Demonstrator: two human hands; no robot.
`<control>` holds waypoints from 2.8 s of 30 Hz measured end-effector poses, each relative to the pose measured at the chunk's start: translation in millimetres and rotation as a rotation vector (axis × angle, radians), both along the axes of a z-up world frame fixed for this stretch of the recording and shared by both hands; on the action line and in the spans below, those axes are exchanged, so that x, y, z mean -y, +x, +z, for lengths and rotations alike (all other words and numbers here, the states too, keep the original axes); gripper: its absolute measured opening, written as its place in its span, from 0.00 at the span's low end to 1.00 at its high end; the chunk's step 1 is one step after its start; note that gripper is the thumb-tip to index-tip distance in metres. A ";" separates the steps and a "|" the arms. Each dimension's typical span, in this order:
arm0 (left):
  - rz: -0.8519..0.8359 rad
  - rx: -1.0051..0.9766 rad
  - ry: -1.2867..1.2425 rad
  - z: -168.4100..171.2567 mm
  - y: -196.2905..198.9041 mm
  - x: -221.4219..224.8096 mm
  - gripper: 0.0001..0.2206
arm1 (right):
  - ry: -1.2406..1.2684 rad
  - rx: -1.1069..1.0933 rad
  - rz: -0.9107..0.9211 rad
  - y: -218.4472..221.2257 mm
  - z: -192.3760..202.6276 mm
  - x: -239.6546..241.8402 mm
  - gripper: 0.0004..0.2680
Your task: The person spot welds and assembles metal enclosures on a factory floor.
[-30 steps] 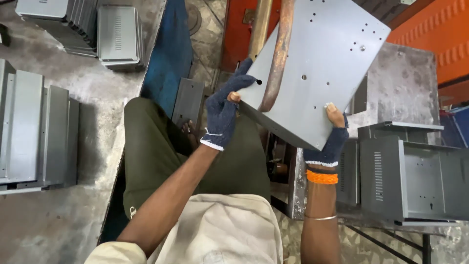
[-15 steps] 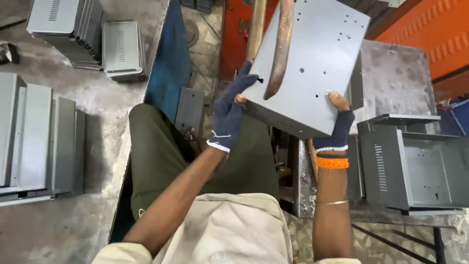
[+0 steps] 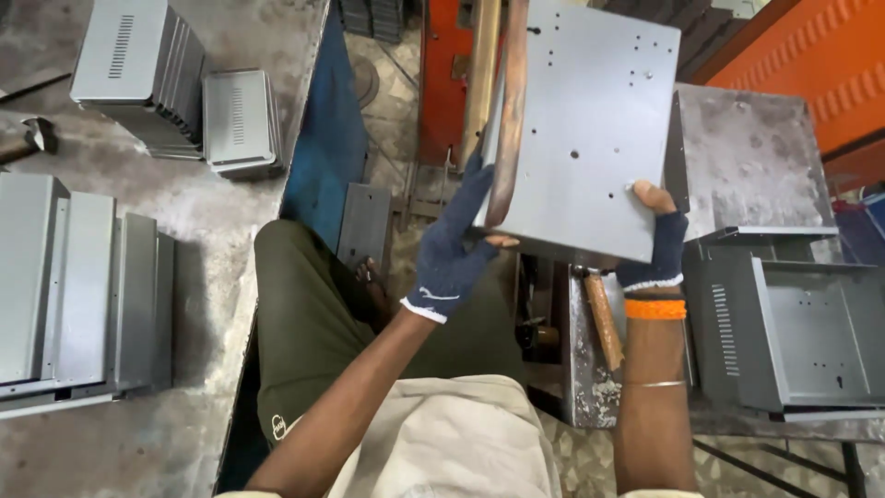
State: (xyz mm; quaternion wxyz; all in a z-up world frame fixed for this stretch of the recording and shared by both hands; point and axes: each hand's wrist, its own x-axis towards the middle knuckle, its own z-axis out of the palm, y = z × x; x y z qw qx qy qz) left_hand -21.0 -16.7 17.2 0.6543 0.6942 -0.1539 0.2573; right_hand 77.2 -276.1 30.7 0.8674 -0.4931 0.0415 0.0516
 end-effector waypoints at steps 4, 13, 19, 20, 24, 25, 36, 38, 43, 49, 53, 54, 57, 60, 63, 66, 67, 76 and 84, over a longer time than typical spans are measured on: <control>0.100 -0.077 0.017 -7.6 -2.7 1.5 0.44 | -0.158 0.008 -0.056 -6.8 11.5 -9.3 0.19; -0.134 -0.192 -0.242 -34.9 11.9 -40.5 0.36 | 0.044 0.004 -0.024 -13.1 7.7 -34.1 0.15; -0.130 -0.310 -0.284 -34.2 9.8 -77.2 0.35 | 0.087 -0.025 0.003 5.8 -33.3 -47.5 0.17; -0.142 -0.315 -0.280 -26.6 3.8 -78.5 0.35 | 0.089 -0.027 -0.010 1.7 -35.4 -48.3 0.17; -0.025 -0.220 -0.116 -25.3 4.8 -89.2 0.33 | 0.124 -0.046 0.041 -10.7 5.6 -80.8 0.17; 0.016 -0.169 -0.080 -35.1 5.1 -87.6 0.31 | 0.138 -0.073 0.077 -25.2 24.9 -88.6 0.17; 0.100 -0.318 -0.169 -40.7 7.8 -143.4 0.31 | 0.148 0.061 0.086 -18.5 0.5 -134.2 0.15; 0.040 -0.237 -0.172 -29.4 11.6 -148.9 0.29 | 0.131 0.116 0.050 -15.1 -4.0 -142.4 0.16; 0.152 -0.412 -0.065 -87.1 18.7 -161.2 0.14 | 0.110 0.112 0.014 -0.6 -40.1 -130.4 0.15; 0.076 -0.092 -0.424 -32.3 13.0 -30.6 0.39 | 0.115 0.052 -0.168 -3.0 -122.9 -41.9 0.19; 0.225 -0.293 -0.502 -30.0 -0.4 14.5 0.47 | 0.117 -0.048 -0.071 -41.7 -110.1 -31.2 0.20; 0.360 -0.252 -0.471 -30.1 2.9 15.5 0.42 | -0.567 -0.011 -0.162 -49.4 -101.5 -34.9 0.22; 0.450 -0.320 -0.289 -12.9 10.4 -7.7 0.35 | -1.275 0.280 -0.381 -71.5 -36.1 -64.6 0.22; 0.328 -0.446 -0.056 7.0 23.9 -32.6 0.32 | -1.247 0.709 -0.465 -61.5 25.7 -92.8 0.16; 0.154 -0.452 -0.027 11.5 39.1 -43.8 0.32 | -1.316 0.784 -0.133 -7.7 34.5 -93.6 0.11; 0.002 -0.399 -0.080 3.7 52.5 -54.3 0.33 | -1.501 0.784 0.214 41.5 9.3 -83.1 0.13; -0.048 -0.358 -0.080 -0.5 57.3 -55.9 0.35 | -1.589 0.892 0.281 54.6 -1.0 -76.8 0.15; -0.418 -0.346 -0.272 13.1 34.5 -48.7 0.39 | -1.727 0.902 -0.004 2.5 83.8 -84.0 0.18; -0.455 -0.314 -0.211 16.0 34.5 -53.1 0.39 | -1.787 0.872 -0.055 -10.4 86.0 -83.0 0.18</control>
